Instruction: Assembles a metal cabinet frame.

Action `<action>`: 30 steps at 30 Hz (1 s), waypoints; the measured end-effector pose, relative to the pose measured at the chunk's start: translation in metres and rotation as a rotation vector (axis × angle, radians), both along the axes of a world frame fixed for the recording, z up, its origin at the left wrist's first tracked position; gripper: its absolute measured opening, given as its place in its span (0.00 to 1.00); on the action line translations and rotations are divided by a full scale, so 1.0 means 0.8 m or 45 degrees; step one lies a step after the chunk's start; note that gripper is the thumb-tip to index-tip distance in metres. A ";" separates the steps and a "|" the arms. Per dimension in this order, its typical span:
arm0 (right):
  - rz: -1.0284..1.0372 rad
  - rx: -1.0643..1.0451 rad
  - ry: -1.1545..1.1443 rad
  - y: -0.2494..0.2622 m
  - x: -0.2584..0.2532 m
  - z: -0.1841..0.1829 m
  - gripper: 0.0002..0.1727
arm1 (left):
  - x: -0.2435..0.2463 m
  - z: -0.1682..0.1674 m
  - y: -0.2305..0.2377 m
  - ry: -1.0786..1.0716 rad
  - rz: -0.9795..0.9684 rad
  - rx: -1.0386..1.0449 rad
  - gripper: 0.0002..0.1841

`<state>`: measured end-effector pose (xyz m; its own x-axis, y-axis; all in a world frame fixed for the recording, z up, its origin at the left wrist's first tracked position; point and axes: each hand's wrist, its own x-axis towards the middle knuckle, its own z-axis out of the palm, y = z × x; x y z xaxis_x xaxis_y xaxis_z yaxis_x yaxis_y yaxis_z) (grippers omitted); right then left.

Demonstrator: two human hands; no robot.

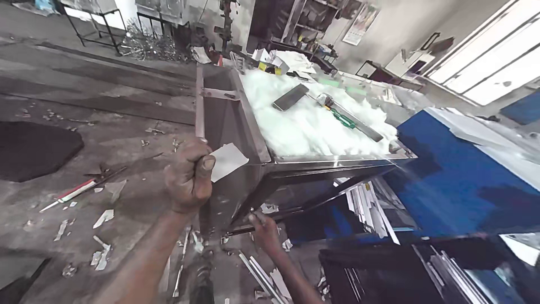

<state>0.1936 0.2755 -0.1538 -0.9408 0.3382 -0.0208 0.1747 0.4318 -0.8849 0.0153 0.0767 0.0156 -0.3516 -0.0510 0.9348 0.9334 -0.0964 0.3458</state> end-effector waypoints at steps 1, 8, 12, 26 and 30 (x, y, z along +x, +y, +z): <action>-0.009 0.008 -0.013 -0.003 0.008 0.003 0.15 | -0.001 0.001 0.000 0.004 -0.007 -0.004 0.12; -0.064 -0.037 0.024 -0.009 0.128 -0.007 0.14 | 0.004 -0.007 -0.008 -0.085 0.134 -0.066 0.11; -0.063 -0.066 0.011 -0.004 0.171 -0.005 0.14 | 0.007 -0.007 -0.011 -0.117 0.224 -0.094 0.12; -0.273 -0.071 -0.036 -0.012 0.229 0.014 0.23 | 0.005 0.000 -0.008 -0.042 0.138 -0.065 0.12; -0.503 0.033 -0.069 -0.007 0.305 0.020 0.18 | 0.002 -0.002 -0.008 -0.034 0.061 -0.033 0.11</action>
